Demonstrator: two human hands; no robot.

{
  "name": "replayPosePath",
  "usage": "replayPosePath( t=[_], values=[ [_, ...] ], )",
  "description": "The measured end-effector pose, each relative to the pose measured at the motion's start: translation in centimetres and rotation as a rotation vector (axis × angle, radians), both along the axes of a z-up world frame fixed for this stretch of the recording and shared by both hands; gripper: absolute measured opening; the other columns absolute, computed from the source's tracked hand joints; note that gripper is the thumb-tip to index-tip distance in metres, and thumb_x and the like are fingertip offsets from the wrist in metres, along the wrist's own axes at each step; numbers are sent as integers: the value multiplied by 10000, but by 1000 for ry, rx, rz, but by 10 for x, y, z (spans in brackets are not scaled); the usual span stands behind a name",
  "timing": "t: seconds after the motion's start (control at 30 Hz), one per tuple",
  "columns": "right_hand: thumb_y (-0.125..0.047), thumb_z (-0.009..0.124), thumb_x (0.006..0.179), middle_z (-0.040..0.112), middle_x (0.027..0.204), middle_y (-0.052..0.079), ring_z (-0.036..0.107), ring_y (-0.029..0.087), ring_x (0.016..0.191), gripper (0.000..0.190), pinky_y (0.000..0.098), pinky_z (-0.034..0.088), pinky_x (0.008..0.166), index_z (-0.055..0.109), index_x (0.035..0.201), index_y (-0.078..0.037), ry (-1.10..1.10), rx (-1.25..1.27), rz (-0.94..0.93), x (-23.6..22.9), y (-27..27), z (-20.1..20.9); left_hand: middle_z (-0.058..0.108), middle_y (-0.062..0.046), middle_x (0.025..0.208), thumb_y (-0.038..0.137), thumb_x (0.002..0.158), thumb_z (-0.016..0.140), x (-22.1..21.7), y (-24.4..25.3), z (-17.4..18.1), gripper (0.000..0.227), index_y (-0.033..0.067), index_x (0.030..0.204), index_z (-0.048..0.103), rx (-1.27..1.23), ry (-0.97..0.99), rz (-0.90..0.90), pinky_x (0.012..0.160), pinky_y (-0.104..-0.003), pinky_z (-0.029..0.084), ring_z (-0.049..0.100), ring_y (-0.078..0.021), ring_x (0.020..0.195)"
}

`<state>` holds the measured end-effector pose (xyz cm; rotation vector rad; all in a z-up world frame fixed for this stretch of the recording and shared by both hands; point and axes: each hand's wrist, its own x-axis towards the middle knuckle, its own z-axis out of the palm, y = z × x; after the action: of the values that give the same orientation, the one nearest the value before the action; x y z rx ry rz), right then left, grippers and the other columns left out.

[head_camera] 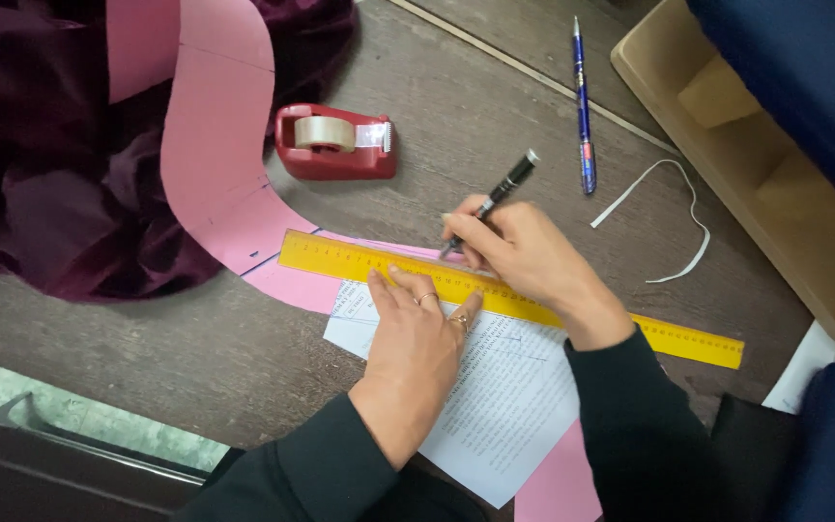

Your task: The person uses a pen and a yellow ruler to draw straight lines and make marks on a pink paper pattern. They also handle a white document with text, placing it on top of the pattern and moving it aside during the process.

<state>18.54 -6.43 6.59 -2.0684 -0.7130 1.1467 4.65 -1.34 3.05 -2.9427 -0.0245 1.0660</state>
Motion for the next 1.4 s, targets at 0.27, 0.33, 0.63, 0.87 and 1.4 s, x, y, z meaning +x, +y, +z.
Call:
replayPosePath(
  t=[0.27,0.33,0.63,0.87,1.4],
  values=[
    [-322,494,963,539,578,-8,577,97,621,287,267,404,604,683,833,-148,-113,-190,-47,8,-58,12,433,-461,1295,252,987,189,5,1,9,571,363,1538,88,17,43,-42,1000,-714,289,465,-640,1178],
    [-308,490,965,559,574,-7,658,92,687,294,264,431,638,677,810,-142,-148,-196,-60,9,-72,10,443,-461,1285,248,992,191,6,0,10,572,343,1545,78,16,47,-53,996,-712,307,477,-641,1167],
    [-151,568,946,590,493,111,513,198,462,203,322,464,504,729,871,-52,-196,-70,-240,1,-99,15,530,-418,1208,177,909,600,18,8,44,628,262,1485,363,-87,46,31,972,-739,308,530,-586,1146],
    [-181,583,951,613,508,99,555,209,497,201,324,463,560,728,847,-87,-412,-90,-239,-2,-130,3,540,-416,1199,173,893,626,19,8,47,647,245,1484,371,-86,61,14,963,-730,320,528,-584,1151],
    [16,624,885,688,1103,111,593,272,1060,252,406,460,926,651,1123,-61,-714,221,-589,-104,-122,-59,601,-379,1152,188,904,589,4,4,43,633,235,1492,357,14,-103,-75,938,-686,389,593,-545,1094]
  ],
)
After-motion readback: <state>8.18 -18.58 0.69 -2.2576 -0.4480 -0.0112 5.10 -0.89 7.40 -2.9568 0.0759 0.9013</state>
